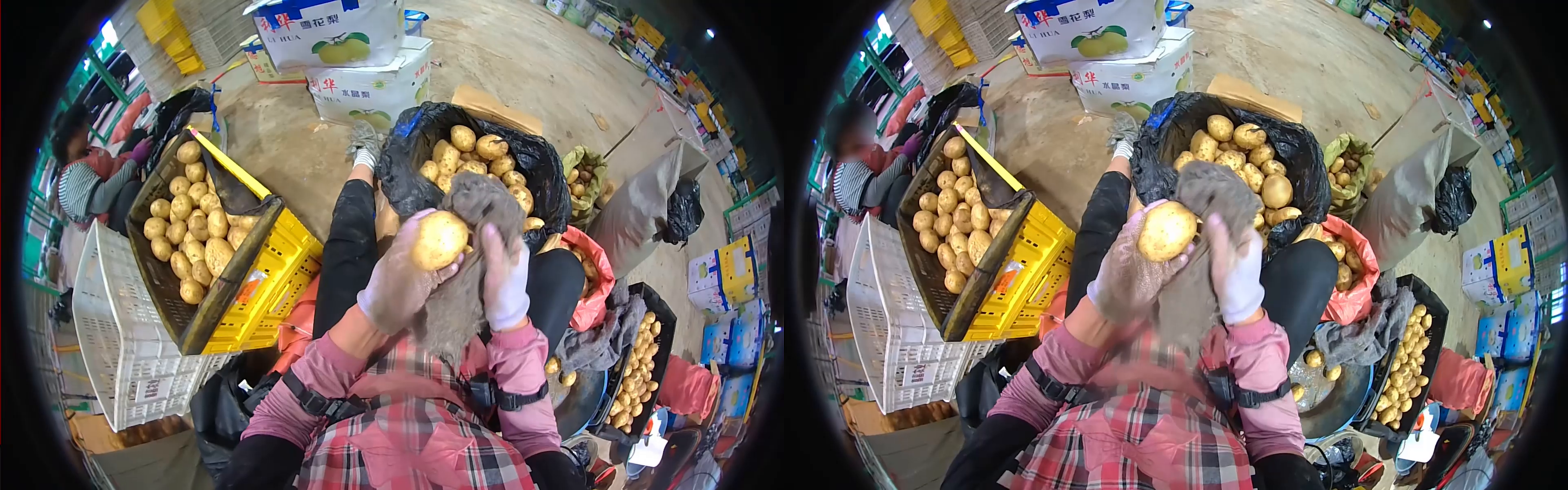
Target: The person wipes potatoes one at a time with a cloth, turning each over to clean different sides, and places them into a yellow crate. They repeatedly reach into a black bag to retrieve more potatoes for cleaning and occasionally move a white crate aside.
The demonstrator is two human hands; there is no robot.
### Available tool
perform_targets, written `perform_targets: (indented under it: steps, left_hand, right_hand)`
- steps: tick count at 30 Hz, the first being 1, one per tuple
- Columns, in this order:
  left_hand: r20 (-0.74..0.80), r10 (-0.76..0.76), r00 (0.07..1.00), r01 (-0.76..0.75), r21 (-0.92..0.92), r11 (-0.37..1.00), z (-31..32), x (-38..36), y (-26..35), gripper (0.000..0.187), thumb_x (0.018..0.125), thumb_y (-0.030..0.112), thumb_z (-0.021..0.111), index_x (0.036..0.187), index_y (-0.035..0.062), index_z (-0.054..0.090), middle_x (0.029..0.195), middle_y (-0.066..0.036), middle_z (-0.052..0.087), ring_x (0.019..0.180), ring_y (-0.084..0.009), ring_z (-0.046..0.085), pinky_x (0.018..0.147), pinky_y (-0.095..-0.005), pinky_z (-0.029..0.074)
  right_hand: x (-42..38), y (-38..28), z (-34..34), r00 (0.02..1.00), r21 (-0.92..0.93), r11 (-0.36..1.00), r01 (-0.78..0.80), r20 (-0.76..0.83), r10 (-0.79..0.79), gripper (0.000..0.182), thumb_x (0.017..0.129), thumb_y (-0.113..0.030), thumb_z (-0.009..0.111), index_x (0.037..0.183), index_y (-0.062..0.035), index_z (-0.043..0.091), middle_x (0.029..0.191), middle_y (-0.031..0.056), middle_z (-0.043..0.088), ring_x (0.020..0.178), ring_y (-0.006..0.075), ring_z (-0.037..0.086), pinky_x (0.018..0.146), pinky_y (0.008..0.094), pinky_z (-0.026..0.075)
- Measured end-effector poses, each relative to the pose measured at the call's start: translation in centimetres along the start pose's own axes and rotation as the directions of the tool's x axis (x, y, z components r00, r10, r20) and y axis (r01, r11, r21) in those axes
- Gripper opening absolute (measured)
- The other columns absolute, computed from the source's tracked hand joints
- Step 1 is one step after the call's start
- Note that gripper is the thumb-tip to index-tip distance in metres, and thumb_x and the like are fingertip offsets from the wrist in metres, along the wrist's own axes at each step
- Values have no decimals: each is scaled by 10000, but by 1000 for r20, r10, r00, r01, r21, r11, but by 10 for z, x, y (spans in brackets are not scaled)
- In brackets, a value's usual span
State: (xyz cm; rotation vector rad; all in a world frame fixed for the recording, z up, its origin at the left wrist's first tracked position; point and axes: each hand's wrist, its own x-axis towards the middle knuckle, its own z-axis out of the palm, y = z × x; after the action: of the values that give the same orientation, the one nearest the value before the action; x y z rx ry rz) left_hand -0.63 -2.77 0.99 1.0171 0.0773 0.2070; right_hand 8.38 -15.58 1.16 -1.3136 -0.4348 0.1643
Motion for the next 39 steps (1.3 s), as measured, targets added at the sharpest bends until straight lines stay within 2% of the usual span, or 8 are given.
perform_targets:
  steps: [6, 11, 16, 22, 26, 31, 35, 39]
  left_hand:
    - [218, -73, 973, 211, -719, 662, -17, 9, -26, 406, 1065, 213, 388, 1439, 56, 402, 1313, -98, 570, 1205, -232, 562, 1054, -333, 441]
    - [55, 292, 955, -282, 480, 831, -14, 7, -16, 364, 1003, 165, 503, 1330, 4, 497, 1257, -113, 606, 1147, -238, 597, 1010, -329, 461]
    - [68, 212, 975, -191, 744, 640, -35, -1, -33, 392, 998, 185, 523, 1322, -31, 480, 1235, -141, 622, 1127, -238, 608, 967, -326, 477]
    - [-26, -297, 954, 249, -481, 841, 8, 2, -9, 440, 1059, 323, 434, 1310, -25, 531, 1276, -106, 605, 1139, -193, 608, 948, -337, 494]
    - [322, 355, 877, -476, 672, 567, 1, -3, 3, 404, 1045, 279, 425, 1300, -8, 551, 1263, -129, 615, 1151, -186, 606, 1013, -342, 461]
    - [242, 20, 970, 107, -501, 859, -11, 3, -7, 407, 999, 164, 477, 1366, -12, 481, 1340, -115, 571, 1305, -201, 483, 1113, -365, 356]
    - [156, 296, 942, -334, 439, 834, -14, 0, -22, 398, 954, 47, 493, 1343, -36, 488, 1334, -159, 564, 1325, -211, 463, 1121, -370, 356]
    - [-26, 68, 997, -66, 67, 996, -22, 0, -33, 441, 928, -19, 495, 1365, -38, 446, 1281, -157, 582, 1230, -282, 535, 1060, -371, 417]
  right_hand:
    - [0, -18, 12, 929, -484, 802, 351, 290, -231, 253, 917, -141, 685, 1123, 4, 662, 1091, 137, 675, 1008, 156, 614, 878, 296, 485]
    - [10, -24, 7, 989, 212, 967, -142, 75, 129, 194, 964, -152, 645, 1084, 0, 643, 920, 65, 685, 836, 87, 609, 746, 234, 494]
    - [-4, -9, 12, 941, -252, 948, 193, 322, -105, 343, 925, -129, 680, 1212, 51, 628, 1095, 121, 690, 1030, 140, 623, 910, 303, 486]
    - [10, -2, 3, 999, -429, 902, -52, -17, 50, 281, 952, -193, 677, 791, -5, 544, 814, 53, 650, 756, 78, 567, 692, 251, 478]
    - [10, -12, 8, 992, -84, 996, 3, -126, -14, 259, 961, -214, 674, 830, -3, 598, 822, 29, 658, 745, 75, 570, 670, 254, 476]
    - [-8, -9, 1, 983, -252, 967, 26, 185, 22, 261, 924, -230, 698, 1013, 16, 698, 942, 138, 715, 851, 193, 665, 757, 327, 515]
    - [-11, -4, 24, 885, -669, 579, 466, 335, -324, 235, 865, -239, 735, 903, -12, 689, 834, 158, 676, 786, 338, 639, 696, 424, 503]
    - [12, 4, 10, 998, -730, 683, -19, -60, -36, 279, 917, -267, 704, 903, 7, 653, 732, 129, 628, 610, 211, 582, 575, 329, 479]
